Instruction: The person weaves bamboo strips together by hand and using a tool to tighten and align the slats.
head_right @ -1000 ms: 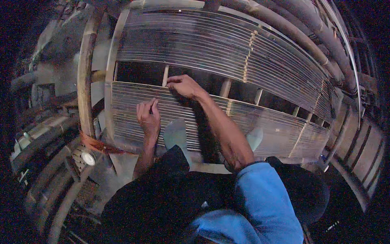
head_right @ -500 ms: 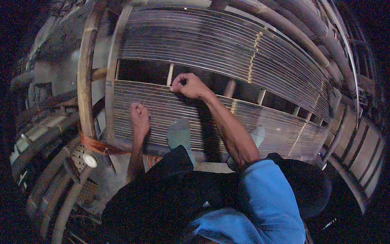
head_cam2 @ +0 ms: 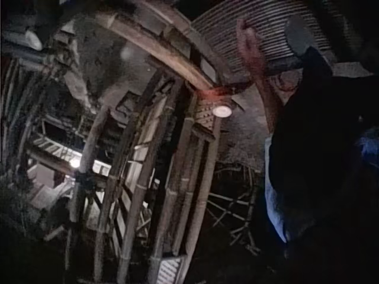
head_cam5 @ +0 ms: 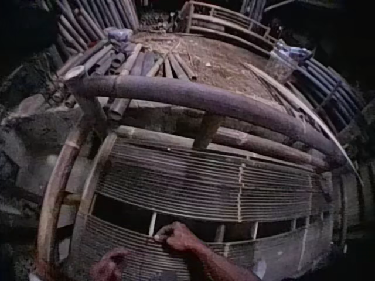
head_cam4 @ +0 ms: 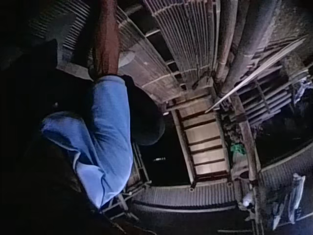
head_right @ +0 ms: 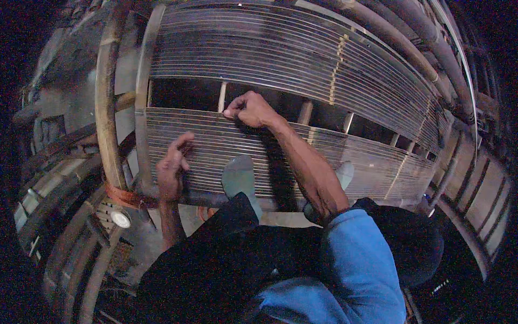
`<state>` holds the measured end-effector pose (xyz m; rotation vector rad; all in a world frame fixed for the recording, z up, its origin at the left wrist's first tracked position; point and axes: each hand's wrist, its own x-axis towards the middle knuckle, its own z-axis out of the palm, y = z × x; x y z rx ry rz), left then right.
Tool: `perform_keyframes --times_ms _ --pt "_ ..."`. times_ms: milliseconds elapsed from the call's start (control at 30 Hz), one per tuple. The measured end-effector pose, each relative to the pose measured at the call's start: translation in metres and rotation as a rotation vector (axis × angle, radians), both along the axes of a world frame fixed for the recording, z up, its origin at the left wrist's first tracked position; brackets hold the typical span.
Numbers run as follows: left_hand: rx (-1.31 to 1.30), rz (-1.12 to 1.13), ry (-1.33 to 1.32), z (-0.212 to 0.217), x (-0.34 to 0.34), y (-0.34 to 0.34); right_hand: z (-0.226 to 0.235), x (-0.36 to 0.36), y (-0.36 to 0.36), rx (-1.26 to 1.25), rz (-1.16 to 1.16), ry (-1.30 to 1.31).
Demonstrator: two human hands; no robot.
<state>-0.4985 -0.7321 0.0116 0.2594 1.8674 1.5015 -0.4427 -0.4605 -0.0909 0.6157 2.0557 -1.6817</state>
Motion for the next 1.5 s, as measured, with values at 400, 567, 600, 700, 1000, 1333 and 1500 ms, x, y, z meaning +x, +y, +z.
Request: perform_keyframes --times_ms 400,567,600,700,1000,1333,1500 --pt "0.677 0.527 -0.355 0.039 -0.042 -0.038 -0.005 -0.001 0.001 -0.067 0.022 -0.009" --pt "0.62 0.444 -0.323 0.067 -0.027 -0.036 -0.006 0.002 -0.005 -0.105 -0.012 -0.012" --pt "0.589 0.41 -0.259 0.075 -0.024 -0.035 -0.006 0.004 -0.006 -0.113 -0.035 0.031" --pt "0.628 0.306 -0.129 0.091 -0.033 -0.053 -0.009 0.005 -0.007 -0.159 -0.109 0.014" --pt "-0.931 -0.465 0.698 0.07 0.012 -0.078 -0.006 -0.005 -0.002 -0.217 -0.061 -0.081" --pt "-0.779 0.002 1.047 0.011 0.019 0.026 -0.013 0.001 0.0 -0.241 -0.125 -0.052" --pt "-0.521 0.017 1.004 -0.044 0.009 0.035 -0.004 -0.007 -0.009 -0.229 -0.123 -0.04"
